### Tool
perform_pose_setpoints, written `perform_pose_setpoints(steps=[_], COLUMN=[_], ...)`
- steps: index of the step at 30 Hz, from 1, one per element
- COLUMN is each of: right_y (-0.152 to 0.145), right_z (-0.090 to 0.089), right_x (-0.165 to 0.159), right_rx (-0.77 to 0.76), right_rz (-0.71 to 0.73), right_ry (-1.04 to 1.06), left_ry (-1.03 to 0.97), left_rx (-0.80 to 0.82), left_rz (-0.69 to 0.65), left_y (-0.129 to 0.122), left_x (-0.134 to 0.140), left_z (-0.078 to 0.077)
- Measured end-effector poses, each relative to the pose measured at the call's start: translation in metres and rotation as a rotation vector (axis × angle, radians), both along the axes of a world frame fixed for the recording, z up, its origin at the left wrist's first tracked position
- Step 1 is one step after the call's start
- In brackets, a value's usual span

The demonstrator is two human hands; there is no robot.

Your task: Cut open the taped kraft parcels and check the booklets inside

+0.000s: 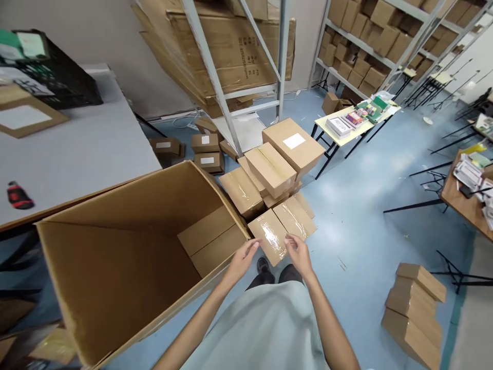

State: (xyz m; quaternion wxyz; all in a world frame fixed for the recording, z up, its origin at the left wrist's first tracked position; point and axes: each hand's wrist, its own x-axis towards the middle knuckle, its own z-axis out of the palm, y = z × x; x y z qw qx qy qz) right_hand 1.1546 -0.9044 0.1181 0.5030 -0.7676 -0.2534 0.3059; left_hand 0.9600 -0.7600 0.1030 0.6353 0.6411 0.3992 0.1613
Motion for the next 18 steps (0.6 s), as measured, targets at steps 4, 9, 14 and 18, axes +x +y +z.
perform_pose_setpoints(steps=[4,9,14,18], right_y=[0.028,0.094,0.181,0.224], right_z=[0.005,0.003,-0.009,-0.019], right_x=[0.061,0.153,0.218,0.232], right_rx=[-0.032,-0.033,0.028,0.075], right_rz=[0.051,0.098,0.145,0.202], right_ry=[-0.062,-0.103,-0.115,-0.141], left_ry=[-0.06,-0.084,-0.055,-0.028], left_rx=[-0.048,-0.118,-0.125,-0.138], left_rz=[0.112,0.287,0.394,0.426], left_y=[0.025,0.052,0.091,0.114], left_x=[0.028,0.082,0.155,0.204], left_z=[-0.008,-0.012,-0.004,0.005])
